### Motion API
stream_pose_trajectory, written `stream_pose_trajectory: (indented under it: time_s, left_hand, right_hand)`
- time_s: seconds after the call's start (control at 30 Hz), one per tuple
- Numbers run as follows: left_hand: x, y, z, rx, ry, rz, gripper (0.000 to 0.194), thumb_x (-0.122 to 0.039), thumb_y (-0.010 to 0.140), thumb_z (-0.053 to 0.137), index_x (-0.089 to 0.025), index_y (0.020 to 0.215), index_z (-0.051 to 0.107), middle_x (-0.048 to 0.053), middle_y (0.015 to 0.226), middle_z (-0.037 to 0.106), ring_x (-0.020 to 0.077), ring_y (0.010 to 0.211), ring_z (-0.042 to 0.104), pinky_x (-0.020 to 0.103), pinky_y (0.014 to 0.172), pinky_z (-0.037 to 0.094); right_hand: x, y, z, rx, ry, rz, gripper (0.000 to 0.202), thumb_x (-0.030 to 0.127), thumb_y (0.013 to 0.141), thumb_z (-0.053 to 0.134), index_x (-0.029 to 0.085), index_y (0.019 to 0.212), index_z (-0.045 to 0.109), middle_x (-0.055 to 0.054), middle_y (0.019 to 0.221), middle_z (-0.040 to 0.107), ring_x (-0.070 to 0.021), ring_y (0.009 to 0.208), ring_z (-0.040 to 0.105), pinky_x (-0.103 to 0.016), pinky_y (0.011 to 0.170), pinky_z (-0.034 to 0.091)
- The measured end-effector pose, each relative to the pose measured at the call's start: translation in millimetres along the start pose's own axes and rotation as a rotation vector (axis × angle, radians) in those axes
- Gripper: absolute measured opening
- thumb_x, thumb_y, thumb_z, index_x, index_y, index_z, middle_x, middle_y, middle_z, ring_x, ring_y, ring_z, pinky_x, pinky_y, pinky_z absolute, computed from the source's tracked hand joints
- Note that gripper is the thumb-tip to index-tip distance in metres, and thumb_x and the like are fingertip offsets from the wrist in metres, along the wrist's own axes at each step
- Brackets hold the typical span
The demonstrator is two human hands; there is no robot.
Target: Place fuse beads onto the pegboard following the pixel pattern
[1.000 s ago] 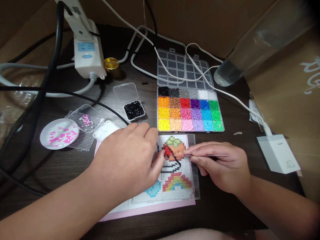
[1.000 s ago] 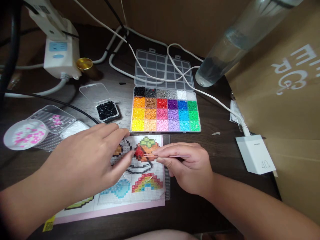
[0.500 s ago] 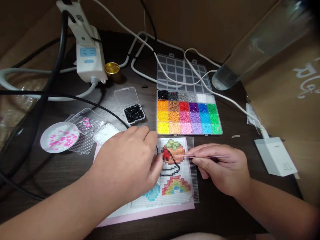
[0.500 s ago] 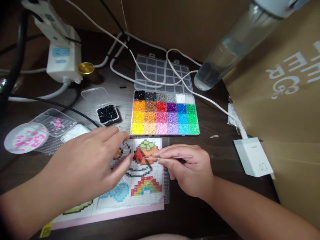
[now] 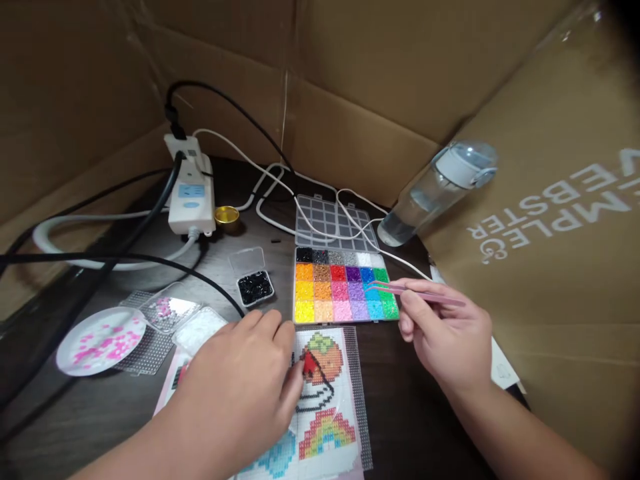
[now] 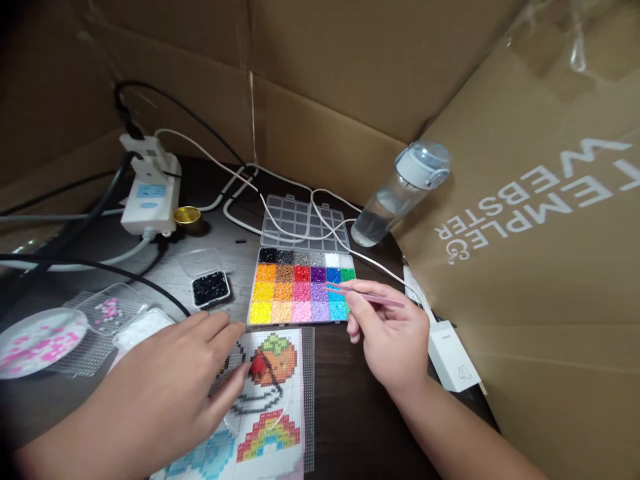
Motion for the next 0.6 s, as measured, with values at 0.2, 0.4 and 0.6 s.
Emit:
stream_pose_trajectory:
  time_s: [0.2, 0.4, 0.6]
  left_hand:
    - [-1, -4, -2.0, -0.004, -0.011, 0.018, 0.032, -0.027, 0.092, 0.038, -0.017, 0.094, 0.069, 0.012, 0.089, 0.063, 0.0327, 0.088, 0.064, 0.054, 0.075, 0.055]
    - [-2, -4, -0.2, -0.079, -0.014, 0.034, 0.03, -0.028, 0.091, 0.04, -0.02, 0.083, 0.068, 0.009, 0.083, 0.059, 0.0316, 0.081, 0.061, 0.054, 0.068, 0.054]
    - [0, -7, -1.9, -0.156, -0.021, 0.024, 0.029, -0.028, 0.091, 0.041, -0.021, 0.083, 0.068, 0.01, 0.089, 0.06, 0.0292, 0.083, 0.06, 0.051, 0.068, 0.055]
  right_hand:
    - [-7, 19, 27, 0.024, -0.027, 0.051, 0.023, 0.035, 0.086, 0.072, 0.014, 0.094, 0.075, 0.002, 0.05, 0.062, -0.0099, 0.039, 0.055, -0.023, 0.038, 0.051]
    - [-30, 14, 43, 0.016, -0.034, 0.046, 0.022, 0.034, 0.085, 0.071, 0.014, 0.093, 0.073, 0.004, 0.046, 0.06, -0.0103, 0.035, 0.055, -0.022, 0.035, 0.05]
    - [-35, 14, 42, 0.023, -0.061, 0.028, 0.018, 0.031, 0.086, 0.071, 0.014, 0.09, 0.074, 0.003, 0.05, 0.062, -0.0103, 0.034, 0.056, -0.023, 0.034, 0.051]
Point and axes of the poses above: each hand's wrist, its own y-axis towards the middle knuckle, its own z-axis out of the palm, x = y × z, the point moved 9 cm from there along y, towards the middle knuckle
